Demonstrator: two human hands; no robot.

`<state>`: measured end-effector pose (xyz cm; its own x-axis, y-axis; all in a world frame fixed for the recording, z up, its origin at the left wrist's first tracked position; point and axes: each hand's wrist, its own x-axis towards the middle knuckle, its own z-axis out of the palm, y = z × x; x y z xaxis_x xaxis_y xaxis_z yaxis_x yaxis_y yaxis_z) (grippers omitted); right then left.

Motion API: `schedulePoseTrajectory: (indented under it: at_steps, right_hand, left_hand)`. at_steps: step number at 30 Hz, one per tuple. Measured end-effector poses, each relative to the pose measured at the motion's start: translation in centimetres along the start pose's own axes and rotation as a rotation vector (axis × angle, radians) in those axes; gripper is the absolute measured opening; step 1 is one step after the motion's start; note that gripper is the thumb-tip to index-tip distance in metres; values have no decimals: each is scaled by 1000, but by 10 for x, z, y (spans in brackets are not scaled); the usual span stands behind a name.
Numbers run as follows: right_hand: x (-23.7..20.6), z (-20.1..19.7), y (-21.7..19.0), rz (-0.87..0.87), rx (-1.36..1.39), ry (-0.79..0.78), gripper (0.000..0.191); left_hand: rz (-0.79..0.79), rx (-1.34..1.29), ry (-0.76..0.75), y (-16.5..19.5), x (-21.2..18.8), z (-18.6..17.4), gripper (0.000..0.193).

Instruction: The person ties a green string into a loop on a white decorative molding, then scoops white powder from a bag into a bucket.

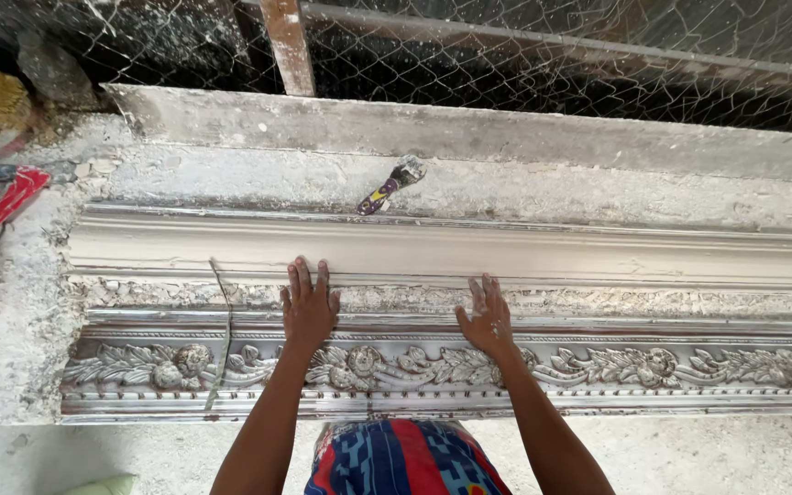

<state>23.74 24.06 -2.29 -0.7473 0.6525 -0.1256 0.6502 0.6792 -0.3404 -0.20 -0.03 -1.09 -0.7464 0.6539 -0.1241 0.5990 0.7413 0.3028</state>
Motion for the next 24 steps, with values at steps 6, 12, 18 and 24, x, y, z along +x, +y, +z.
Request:
schedulePoseTrajectory:
  at_steps: [6,12,18,24]
  right_hand:
    - [2,2,2,28,6,-62,77]
    - [3,3,2,29,-9,-54,77]
    - [1,0,0,34,12,-55,78]
    - [0,-1,-2,13,13,-17,76]
  left_hand:
    - [9,-13,21,-2,0,2,68]
    - [4,-14,24,-2,-1,2,67]
    - [-6,-7,-2,0,0,0,67]
    - [-13,1,-18,1,-1,-2,67]
